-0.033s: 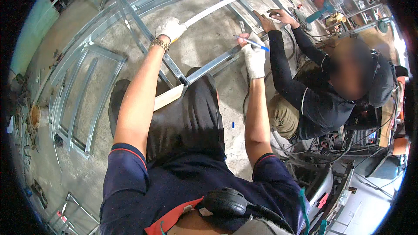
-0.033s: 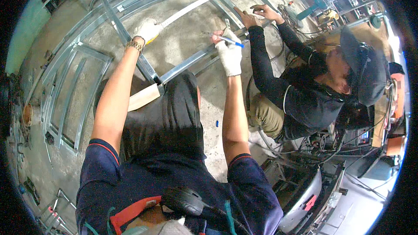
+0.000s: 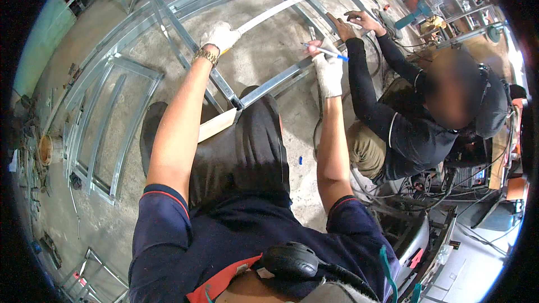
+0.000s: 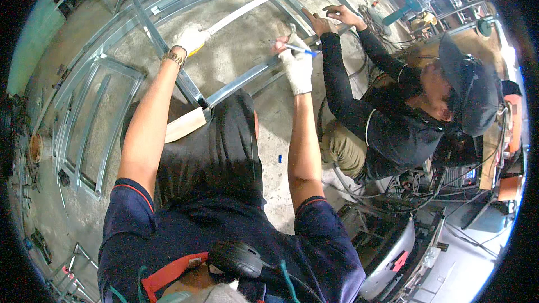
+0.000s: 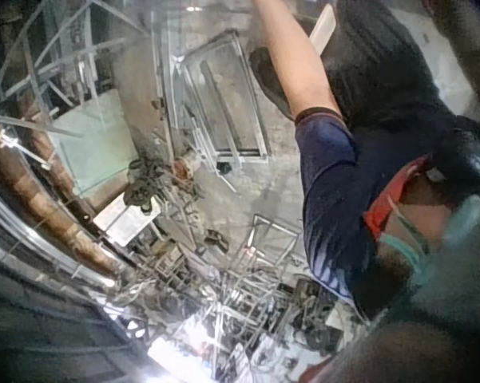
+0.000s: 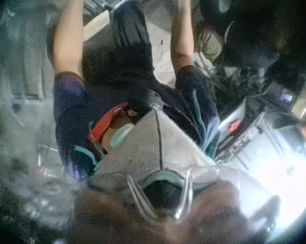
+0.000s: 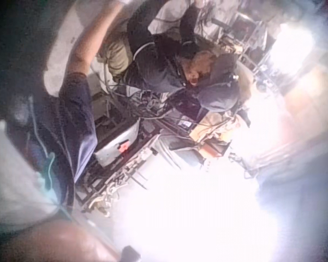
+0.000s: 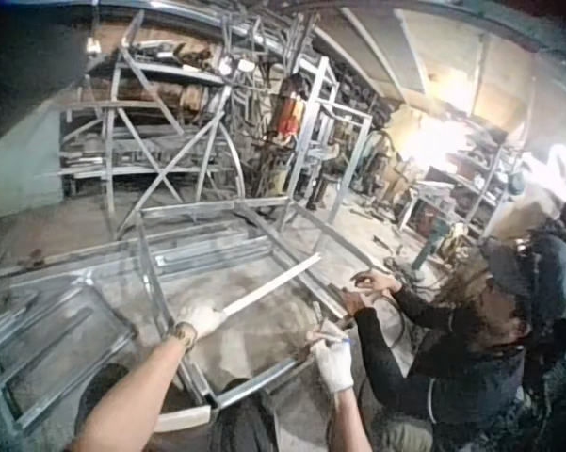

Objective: The person measures a metal frame structure using a tape measure and marks specific points with a marker. A coworker assists by holding the frame steady. The person repeatedly measures and marks different sections of the frame.

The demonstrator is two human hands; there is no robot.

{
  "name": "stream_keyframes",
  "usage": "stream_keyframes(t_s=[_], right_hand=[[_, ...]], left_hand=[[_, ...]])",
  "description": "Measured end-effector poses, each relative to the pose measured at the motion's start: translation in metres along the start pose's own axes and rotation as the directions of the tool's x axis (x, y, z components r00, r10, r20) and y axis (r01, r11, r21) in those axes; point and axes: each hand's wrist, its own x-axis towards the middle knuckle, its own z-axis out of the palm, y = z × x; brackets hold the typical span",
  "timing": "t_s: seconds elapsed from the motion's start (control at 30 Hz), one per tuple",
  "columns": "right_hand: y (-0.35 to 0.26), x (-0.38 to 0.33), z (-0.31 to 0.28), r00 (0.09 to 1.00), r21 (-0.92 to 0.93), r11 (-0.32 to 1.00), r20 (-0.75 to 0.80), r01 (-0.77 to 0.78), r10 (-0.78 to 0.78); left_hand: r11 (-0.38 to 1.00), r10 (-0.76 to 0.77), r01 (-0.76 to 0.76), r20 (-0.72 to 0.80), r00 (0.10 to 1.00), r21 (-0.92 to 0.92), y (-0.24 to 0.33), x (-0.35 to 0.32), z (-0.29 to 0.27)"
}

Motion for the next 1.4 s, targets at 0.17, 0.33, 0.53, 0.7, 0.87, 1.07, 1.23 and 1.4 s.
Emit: stream_keyframes(t_s=[0.17,0.33,0.53,0.7,0.87,1.07,1.23,1.4], right_hand=[[0.033,0.034,-0.015,0.970,0.043,0.971,0.066,-0.237,0.234],[0.035,0.051,-0.026,0.933,0.107,0.953,0.263,-0.282,0.246],[0.034,0.072,-0.027,0.792,0.069,0.944,0.567,-0.322,0.228],[0.024,0.087,-0.020,0.667,-0.058,0.917,0.668,-0.394,0.329],[0.012,0.084,-0.021,0.732,-0.014,0.894,0.568,-0.448,0.376],[0.023,0.096,-0.020,0.639,-0.062,0.876,0.659,-0.478,0.396],[0.027,0.101,-0.020,0.613,-0.118,0.882,0.677,-0.456,0.408],[0.026,0.098,-0.019,0.633,-0.114,0.878,0.651,-0.464,0.419]], left_hand=[[0.996,0.078,-0.076,-0.031,0.997,0.045,-0.009,0.010,0.006],[0.995,0.104,-0.102,-0.123,0.987,0.025,-0.015,0.013,0.017],[0.977,0.028,-0.049,-0.103,0.994,-0.206,-0.012,0.010,0.021],[0.992,0.029,-0.047,-0.149,0.988,-0.117,-0.008,0.008,0.019],[0.997,0.036,-0.042,-0.107,0.994,-0.059,-0.008,0.007,0.014],[0.998,0.055,-0.056,-0.151,0.987,-0.006,-0.007,0.007,0.015],[0.997,0.061,-0.066,-0.134,0.989,-0.031,-0.009,0.008,0.017],[0.992,0.054,-0.068,-0.133,0.990,-0.104,-0.010,0.008,0.019]])
